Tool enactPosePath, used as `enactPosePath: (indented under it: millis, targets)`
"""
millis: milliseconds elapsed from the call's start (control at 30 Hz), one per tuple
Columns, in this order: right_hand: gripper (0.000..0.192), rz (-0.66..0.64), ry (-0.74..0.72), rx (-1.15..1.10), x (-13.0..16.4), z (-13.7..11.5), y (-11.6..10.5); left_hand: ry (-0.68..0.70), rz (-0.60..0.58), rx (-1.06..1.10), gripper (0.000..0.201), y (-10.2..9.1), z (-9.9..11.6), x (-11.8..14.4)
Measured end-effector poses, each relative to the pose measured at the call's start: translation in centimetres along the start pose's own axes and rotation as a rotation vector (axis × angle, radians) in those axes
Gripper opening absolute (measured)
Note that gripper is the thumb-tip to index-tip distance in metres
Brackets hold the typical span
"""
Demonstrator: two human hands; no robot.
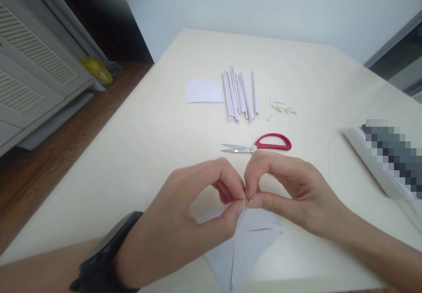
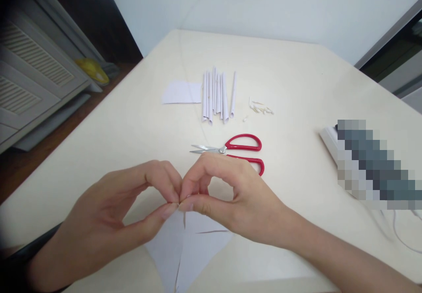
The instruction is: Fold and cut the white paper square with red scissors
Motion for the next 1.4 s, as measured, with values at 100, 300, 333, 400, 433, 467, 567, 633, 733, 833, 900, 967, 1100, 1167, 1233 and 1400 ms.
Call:
enactPosePath:
  millis: [100, 300, 333, 400, 433, 467, 567, 633, 733, 833, 900, 967, 1100, 1167, 1233, 1400]
  targets:
    - [0.011, -0.002, -0.011, -0.005, 0.0, 0.0, 0.0, 0.016, -0.006, -0.007, 0.014, 0.1, 0.2, 0.1]
    - [0.013, -0.005, -0.030, -0.014, 0.3, -0.1, 0.1, -0.009, -0.008, 0.005, 0.011, -0.1, -0.1, 0.1]
    - [0.013, -0.002, -0.037, -0.017, 0.3, -0.1, 0.1, -0.010, -0.009, 0.005, 0.011, -0.1, -0.1, 0.0]
    - [0.014, 0.004, -0.048, -0.022, 0.3, -0.2, 0.1, -0.009, -0.002, -0.001, 0.010, -0.1, -0.1, 0.0]
    - [0.014, 0.008, -0.054, -0.024, 0.3, -0.2, 0.1, -0.005, 0.004, -0.005, 0.011, -0.2, 0.0, -0.1]
    - [0.014, 0.012, -0.060, -0.027, 0.3, -0.2, 0.1, -0.001, 0.009, -0.009, 0.011, -0.3, 0.0, -0.1]
    - [0.015, 0.025, -0.081, -0.026, 0.4, -0.4, 0.1, 0.012, 0.017, -0.024, 0.010, -0.4, 0.3, -0.1]
    - [0.015, 0.037, -0.102, -0.022, 0.4, -0.5, 0.0, 0.021, 0.020, -0.048, 0.010, -0.5, 0.5, -0.1]
    - [0.015, 0.047, -0.119, -0.015, 0.4, -0.6, -0.2, 0.042, 0.038, -0.092, 0.010, -0.8, 0.7, -0.1]
    - [0.015, 0.053, -0.128, -0.016, 0.4, -0.6, -0.2, 0.052, 0.047, -0.099, 0.011, -0.9, 0.8, -0.1]
    - [0.016, 0.057, -0.145, -0.017, 0.4, -0.6, -0.2, 0.049, 0.041, -0.084, 0.011, -0.9, 0.8, -0.1]
    - [0.017, 0.061, -0.168, -0.018, 0.4, -0.8, -0.2, 0.044, 0.035, -0.062, 0.011, -0.9, 0.8, -0.2]
    - [0.018, 0.064, -0.200, -0.034, 0.4, -1.2, -0.3, 0.017, -0.012, -0.011, 0.011, -0.5, 0.5, -0.1]
    - [0.018, 0.058, -0.200, -0.046, 0.4, -1.3, -0.4, 0.010, -0.045, 0.017, 0.011, 0.0, 0.3, 0.0]
    - [0.017, 0.049, -0.187, -0.061, 0.4, -1.3, -0.4, 0.002, -0.065, 0.043, 0.010, 0.3, 0.1, 0.2]
    - [0.013, 0.019, -0.155, -0.093, 0.2, -0.9, -0.4, -0.033, -0.071, 0.122, 0.008, 0.3, -0.2, 0.1]
Point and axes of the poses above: each hand's wrist, its own x-axis away from the middle knuckle, its own y-axis out of the palm, z = x × y, the point moved 8 cm from there along -x, towards the middle knuckle
